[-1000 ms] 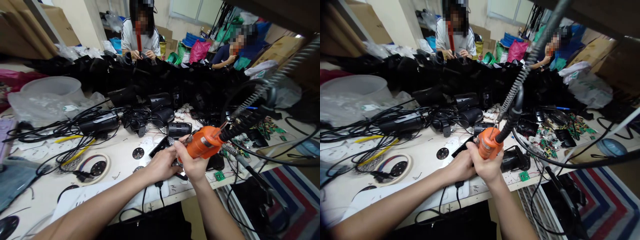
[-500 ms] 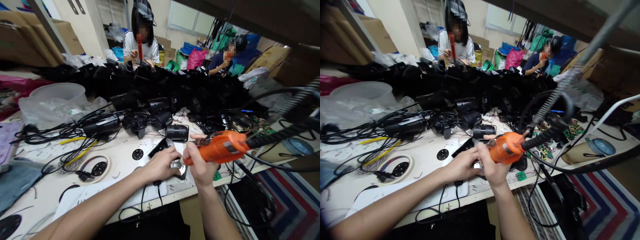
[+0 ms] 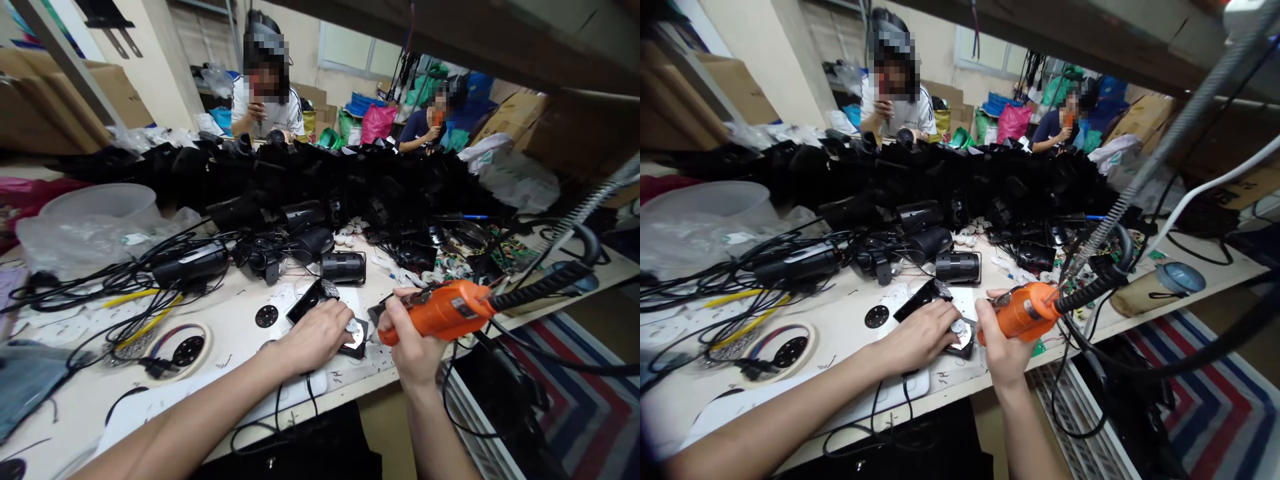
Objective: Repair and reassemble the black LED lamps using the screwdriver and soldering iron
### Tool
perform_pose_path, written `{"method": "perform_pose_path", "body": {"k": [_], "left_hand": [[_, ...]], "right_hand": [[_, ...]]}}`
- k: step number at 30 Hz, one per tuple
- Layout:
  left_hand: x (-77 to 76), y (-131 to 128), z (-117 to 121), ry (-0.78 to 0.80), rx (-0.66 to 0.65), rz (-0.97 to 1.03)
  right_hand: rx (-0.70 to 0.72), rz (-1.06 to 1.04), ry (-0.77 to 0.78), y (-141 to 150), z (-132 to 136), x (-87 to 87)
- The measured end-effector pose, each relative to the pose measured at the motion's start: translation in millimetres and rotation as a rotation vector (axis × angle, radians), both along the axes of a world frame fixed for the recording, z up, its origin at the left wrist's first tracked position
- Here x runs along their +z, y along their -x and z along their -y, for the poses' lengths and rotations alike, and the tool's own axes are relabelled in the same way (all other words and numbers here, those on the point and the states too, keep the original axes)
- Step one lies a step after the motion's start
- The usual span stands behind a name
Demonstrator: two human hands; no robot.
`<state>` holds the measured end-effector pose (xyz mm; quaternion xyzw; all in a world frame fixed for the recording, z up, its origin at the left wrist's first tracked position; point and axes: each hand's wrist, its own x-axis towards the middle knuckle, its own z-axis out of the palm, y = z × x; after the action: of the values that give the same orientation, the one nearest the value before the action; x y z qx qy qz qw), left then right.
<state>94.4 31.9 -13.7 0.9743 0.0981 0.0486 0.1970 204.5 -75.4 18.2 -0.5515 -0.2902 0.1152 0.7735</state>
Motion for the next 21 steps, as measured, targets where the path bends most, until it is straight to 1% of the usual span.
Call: {"method": "perform_pose_path", "body": {"k": [5,9,12,13,15,18,19,21], "left_hand": [[0.8,-1,1,0.059,0.004,0.023],[3.0,-6,3,0.034,-0.002,-0.017],[9.9,-8,2,-0.002,-0.058,-0.011],[13.4,-7,1,0.01,-0.077,-0.006],[20.7,-7,-2,0.088,-0.084,-0.001],[28.4,-10,-11,0.269,-0.011,0.012],[29.3,-13,-14,0.298,0.027,0.024],[28.9,-21,-19,0.292,0.082,0.042]], "right_hand": [[0.001,0.024,-0.001,0,1,1.4],[-0.012,0.041,0.008,-1,3,3.5],[-0.026,0.036,-0.017,-1,1,5.7],[-0.034,0.035,-0.031,-2,-1,6.3],[-0.042,0.037,-0.064,-3,-6,7.2],[-0.045,0.036,-0.096,-4,-15,6.3],[-0.043,0.036,-0.102,-5,-18,5.3],[-0.041,0.05,-0.107,-5,-24,2.3]]}}
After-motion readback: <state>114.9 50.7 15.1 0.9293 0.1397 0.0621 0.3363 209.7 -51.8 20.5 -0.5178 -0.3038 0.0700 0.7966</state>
